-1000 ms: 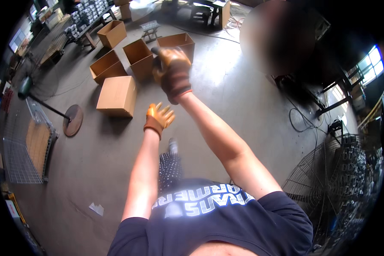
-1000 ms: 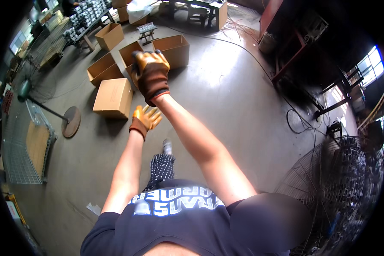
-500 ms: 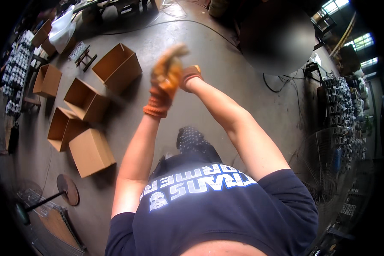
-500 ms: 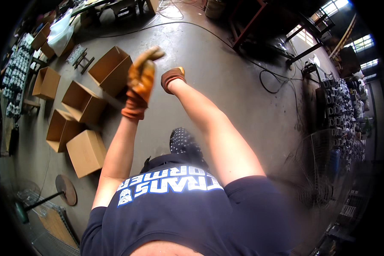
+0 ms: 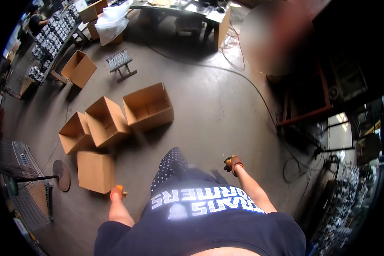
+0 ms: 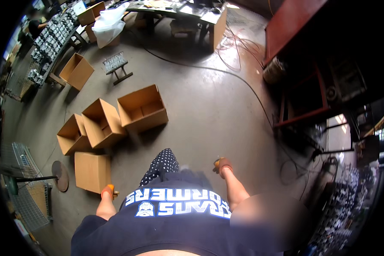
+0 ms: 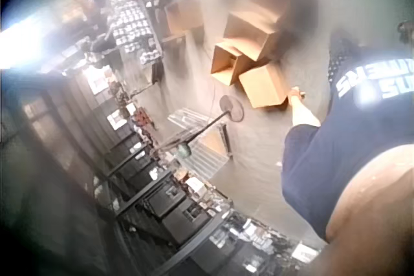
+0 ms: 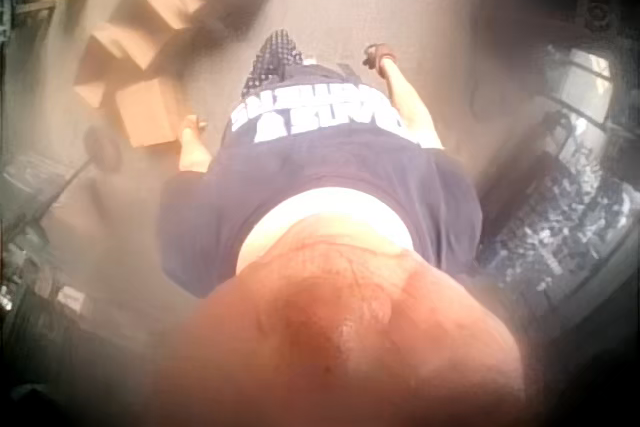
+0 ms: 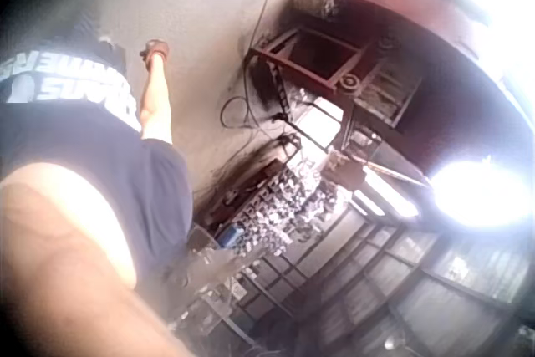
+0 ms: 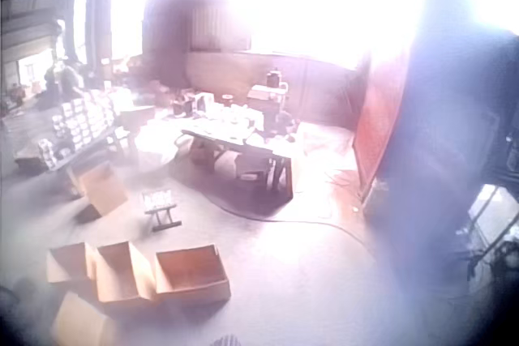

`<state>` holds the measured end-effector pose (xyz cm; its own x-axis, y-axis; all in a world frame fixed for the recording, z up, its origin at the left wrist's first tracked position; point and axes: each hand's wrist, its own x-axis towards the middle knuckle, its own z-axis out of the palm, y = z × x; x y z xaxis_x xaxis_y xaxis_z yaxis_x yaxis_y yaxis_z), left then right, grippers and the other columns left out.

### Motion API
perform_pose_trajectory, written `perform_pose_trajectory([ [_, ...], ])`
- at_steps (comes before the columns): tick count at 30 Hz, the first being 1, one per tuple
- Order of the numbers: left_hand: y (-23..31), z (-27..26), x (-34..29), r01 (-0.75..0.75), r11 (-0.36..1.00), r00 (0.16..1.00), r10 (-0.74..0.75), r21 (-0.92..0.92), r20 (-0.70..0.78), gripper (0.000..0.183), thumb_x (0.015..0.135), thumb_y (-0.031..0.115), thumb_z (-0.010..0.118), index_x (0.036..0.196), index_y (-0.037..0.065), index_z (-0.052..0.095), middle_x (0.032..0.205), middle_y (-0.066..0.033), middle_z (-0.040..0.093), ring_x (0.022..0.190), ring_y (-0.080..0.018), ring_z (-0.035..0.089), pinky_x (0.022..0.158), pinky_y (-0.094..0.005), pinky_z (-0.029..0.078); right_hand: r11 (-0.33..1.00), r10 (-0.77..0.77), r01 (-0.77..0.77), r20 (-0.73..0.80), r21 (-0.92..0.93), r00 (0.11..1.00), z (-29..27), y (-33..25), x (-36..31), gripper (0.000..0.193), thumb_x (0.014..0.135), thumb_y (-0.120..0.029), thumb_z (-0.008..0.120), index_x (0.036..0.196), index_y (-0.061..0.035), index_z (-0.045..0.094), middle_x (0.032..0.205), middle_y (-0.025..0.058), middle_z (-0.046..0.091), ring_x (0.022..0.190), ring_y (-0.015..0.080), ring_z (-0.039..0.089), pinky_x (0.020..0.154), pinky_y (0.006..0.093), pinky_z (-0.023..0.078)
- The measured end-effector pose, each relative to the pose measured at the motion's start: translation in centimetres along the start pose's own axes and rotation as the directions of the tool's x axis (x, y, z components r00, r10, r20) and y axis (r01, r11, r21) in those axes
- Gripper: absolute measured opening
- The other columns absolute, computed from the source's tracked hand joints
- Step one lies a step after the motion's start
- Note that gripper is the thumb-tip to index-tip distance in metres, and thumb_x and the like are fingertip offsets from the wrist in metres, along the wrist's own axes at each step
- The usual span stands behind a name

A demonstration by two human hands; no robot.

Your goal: The person cleans cast metal housings using a compressed air wand on a blue container, then walks to a packing area to line a cardboard box with foam and place the metal housings inside.

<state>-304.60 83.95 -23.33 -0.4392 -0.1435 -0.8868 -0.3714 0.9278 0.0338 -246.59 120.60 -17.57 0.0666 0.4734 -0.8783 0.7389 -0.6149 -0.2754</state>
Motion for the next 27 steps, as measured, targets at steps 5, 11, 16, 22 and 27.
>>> perform_pose_trajectory([
  [5,7.1,8.0,0.8,0.127,0.951,0.992,-0.127,-0.282,0.016,0.042,0.089,0.05,0.037,0.109,0.016,0.053,0.089,-0.0082,0.071,0.077,-0.0296,0.065,0.066,-0.0513,0.044,0.992,-0.109,0.11,-0.021,0.063,0.994,-8.1,-18.5,5.0,0.015,0.085,-0.015,0.061,0.09,-0.0018,0.065,0.069,0.0088,0.068,0.064,0.0202,0.067,0.056,0.0286,0.052],
  [11,35.9,18.5,1.8,-0.359,0.886,0.932,0.358,0.293,0.061,0.016,0.083,0.018,0.053,0.089,0.013,0.066,0.086,-0.0038,0.071,0.074,-0.0218,0.065,0.064,-0.0371,0.047,0.975,-0.202,0.199,-0.02,-0.098,0.979,-16.2,-30.5,15.8,0.016,0.075,-0.014,0.072,0.089,-0.0069,0.068,0.076,0.0071,0.069,0.066,0.017,0.065,0.058,0.029,0.051],
  [16,58.8,21.7,-6.3,-0.585,0.67,0.748,0.664,-0.457,0.015,0.028,0.081,0.013,0.058,0.106,0.001,0.063,0.091,-0.011,0.068,0.079,-0.021,0.066,0.073,-0.0306,0.052,0.875,-0.142,0.103,-0.047,-0.472,0.989,-23.5,-36.8,21.4,0.026,0.068,-0.014,0.076,0.092,-0.0069,0.07,0.078,0.0084,0.069,0.063,0.0174,0.062,0.057,0.0306,0.049],
  [22,73.7,19.0,-8.7,-0.607,0.65,0.71,0.702,-0.458,0.056,0.035,0.084,0.004,0.052,0.119,-0.003,0.052,0.1,-0.0131,0.064,0.079,-0.0238,0.068,0.075,-0.029,0.051,0.712,-0.101,0.193,0.174,-0.675,0.98,-30.1,-41.1,33.4,0.032,0.082,-0.024,0.065,0.104,-0.0002,0.066,0.103,0.012,0.067,0.094,0.0206,0.063,0.073,0.0354,0.05],
  [27,74.4,18.7,1.2,-0.558,0.752,0.825,0.549,0.351,0.135,0.029,0.088,0.024,0.053,0.112,0.008,0.058,0.103,-0.0083,0.065,0.091,-0.0211,0.065,0.078,-0.0323,0.049,0.697,-0.038,0.191,0.23,-0.691,0.973,-31.7,-61.1,42.0,0.022,0.078,-0.026,0.066,0.091,-0.0077,0.069,0.088,0.0081,0.067,0.077,0.019,0.062,0.063,0.0338,0.048],
])
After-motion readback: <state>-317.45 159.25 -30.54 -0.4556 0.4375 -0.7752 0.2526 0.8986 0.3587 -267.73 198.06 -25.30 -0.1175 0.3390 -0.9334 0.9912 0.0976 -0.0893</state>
